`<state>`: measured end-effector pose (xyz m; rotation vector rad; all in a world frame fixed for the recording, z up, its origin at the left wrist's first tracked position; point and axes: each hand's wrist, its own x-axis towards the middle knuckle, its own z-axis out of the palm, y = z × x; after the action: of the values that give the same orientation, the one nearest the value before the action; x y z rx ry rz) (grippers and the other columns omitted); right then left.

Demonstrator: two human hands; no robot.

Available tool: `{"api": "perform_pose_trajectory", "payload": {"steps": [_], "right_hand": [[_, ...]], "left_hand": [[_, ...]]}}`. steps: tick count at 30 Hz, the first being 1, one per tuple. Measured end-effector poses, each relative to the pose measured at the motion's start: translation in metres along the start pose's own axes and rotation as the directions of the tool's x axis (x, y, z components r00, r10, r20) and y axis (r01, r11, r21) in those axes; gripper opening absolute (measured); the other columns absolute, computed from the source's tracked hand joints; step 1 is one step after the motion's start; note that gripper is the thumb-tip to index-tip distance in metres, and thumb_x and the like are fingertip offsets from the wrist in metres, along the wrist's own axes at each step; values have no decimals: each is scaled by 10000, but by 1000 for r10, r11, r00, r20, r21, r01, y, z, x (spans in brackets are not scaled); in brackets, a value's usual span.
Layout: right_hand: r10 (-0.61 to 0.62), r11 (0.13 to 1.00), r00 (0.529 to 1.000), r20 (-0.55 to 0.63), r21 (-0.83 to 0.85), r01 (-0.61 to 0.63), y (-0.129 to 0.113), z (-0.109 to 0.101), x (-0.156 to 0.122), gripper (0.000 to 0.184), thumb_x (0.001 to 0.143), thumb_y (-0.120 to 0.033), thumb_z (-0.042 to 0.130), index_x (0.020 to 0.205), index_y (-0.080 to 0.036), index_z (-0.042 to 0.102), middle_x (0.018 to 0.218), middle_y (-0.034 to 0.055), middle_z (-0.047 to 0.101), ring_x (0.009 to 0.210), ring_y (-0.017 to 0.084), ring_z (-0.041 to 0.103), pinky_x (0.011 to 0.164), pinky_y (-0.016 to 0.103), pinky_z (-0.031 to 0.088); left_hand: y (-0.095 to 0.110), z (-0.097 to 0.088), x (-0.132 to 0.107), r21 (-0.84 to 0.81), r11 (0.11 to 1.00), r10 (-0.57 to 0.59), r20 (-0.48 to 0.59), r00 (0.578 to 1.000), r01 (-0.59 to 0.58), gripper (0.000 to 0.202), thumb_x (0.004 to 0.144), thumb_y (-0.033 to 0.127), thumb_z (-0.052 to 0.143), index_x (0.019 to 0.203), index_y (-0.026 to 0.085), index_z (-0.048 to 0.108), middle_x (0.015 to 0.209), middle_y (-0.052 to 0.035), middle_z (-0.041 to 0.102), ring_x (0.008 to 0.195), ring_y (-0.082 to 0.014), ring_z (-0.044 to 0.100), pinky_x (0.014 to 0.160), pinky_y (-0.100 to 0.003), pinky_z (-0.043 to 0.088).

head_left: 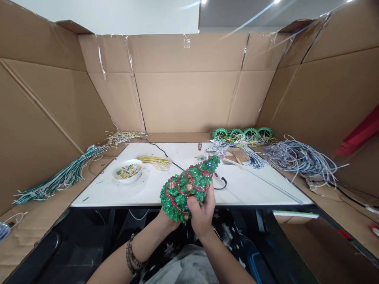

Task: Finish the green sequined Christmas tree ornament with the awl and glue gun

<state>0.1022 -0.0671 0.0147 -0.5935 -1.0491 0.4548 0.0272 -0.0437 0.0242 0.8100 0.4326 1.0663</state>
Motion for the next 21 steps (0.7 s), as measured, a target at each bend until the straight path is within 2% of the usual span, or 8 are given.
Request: {"api": "perform_pose_trajectory", "payload": {"steps": [2, 6, 9, 11, 14, 16, 19, 21], "right_hand": [[-4, 999, 998, -55, -36, 2, 2, 1, -3, 498, 859, -355, 658, 1326, -221, 548, 1060, 56, 713, 916, 184, 681, 844, 293, 543], [22, 996, 995, -101, -82, -30, 5, 1, -6, 456, 867, -345, 638, 1300, -221, 565, 1026, 50, 708, 889, 179, 676, 834, 298, 546], [47, 993, 999, -27, -105, -50, 6, -4, 0, 488, 880, -357, 626, 1342, -236, 528, 1162, 70, 667, 1042, 197, 648, 963, 336, 511], [56, 991, 997, 43, -122, -50, 6, -7, 8, 437, 893, -357, 614, 1311, -246, 549, 1229, 74, 627, 1149, 208, 602, 1047, 360, 462], [104, 992, 987, 124, -80, -95, 6, -9, 21, 359, 900, -368, 616, 1235, -244, 586, 1219, 75, 624, 1162, 216, 593, 1054, 377, 460], [166, 986, 977, 134, -12, -166, 7, -8, 27, 445, 883, -374, 646, 1294, -244, 534, 1270, 90, 608, 1191, 219, 590, 1066, 388, 461], [246, 966, 965, 87, 66, -252, 9, -5, 32, 757, 823, -386, 721, 1456, -270, 322, 1338, 115, 561, 1184, 215, 606, 1040, 391, 489], [251, 965, 967, 46, 73, -253, 11, -3, 33, 818, 819, -421, 717, 1473, -293, 241, 1326, 119, 551, 1098, 197, 638, 946, 367, 535]], "left_hand": [[-1, 1, 0, -10, 1000, -26, -17, 1000, 26, 425, 662, 499, 842, 980, 219, 808, 1071, -95, 783, 1090, -321, 699, 1068, -462, 500], [-1, 0, 0, -2, 999, -45, -131, 990, 45, 420, 606, 454, 879, 933, 200, 805, 1016, -95, 792, 1081, -325, 699, 1054, -470, 505], [3, -2, 2, 60, 998, 21, -142, 990, -12, 376, 660, 408, 852, 968, 200, 793, 1040, -96, 787, 1070, -305, 703, 1002, -439, 540], [7, -3, 4, 108, 993, 63, -122, 991, -50, 395, 661, 419, 851, 984, 200, 789, 1034, -96, 787, 1013, -295, 719, 928, -415, 577], [15, -6, 8, 166, 980, 136, -149, 979, -111, 438, 647, 433, 856, 1005, 192, 781, 965, -85, 790, 886, -257, 731, 788, -352, 605], [20, -9, 11, 204, 970, 177, -207, 962, -135, 435, 638, 402, 863, 1004, 185, 771, 864, -65, 782, 749, -210, 716, 659, -296, 592], [25, -14, 18, 233, 963, 197, -257, 946, -137, 410, 603, 378, 881, 931, 168, 753, 702, -29, 739, 514, -142, 619, 455, -235, 496], [26, -17, 22, 229, 959, 226, -256, 940, -168, 430, 584, 390, 886, 920, 164, 742, 708, -33, 741, 508, -144, 614, 430, -228, 476]]}}
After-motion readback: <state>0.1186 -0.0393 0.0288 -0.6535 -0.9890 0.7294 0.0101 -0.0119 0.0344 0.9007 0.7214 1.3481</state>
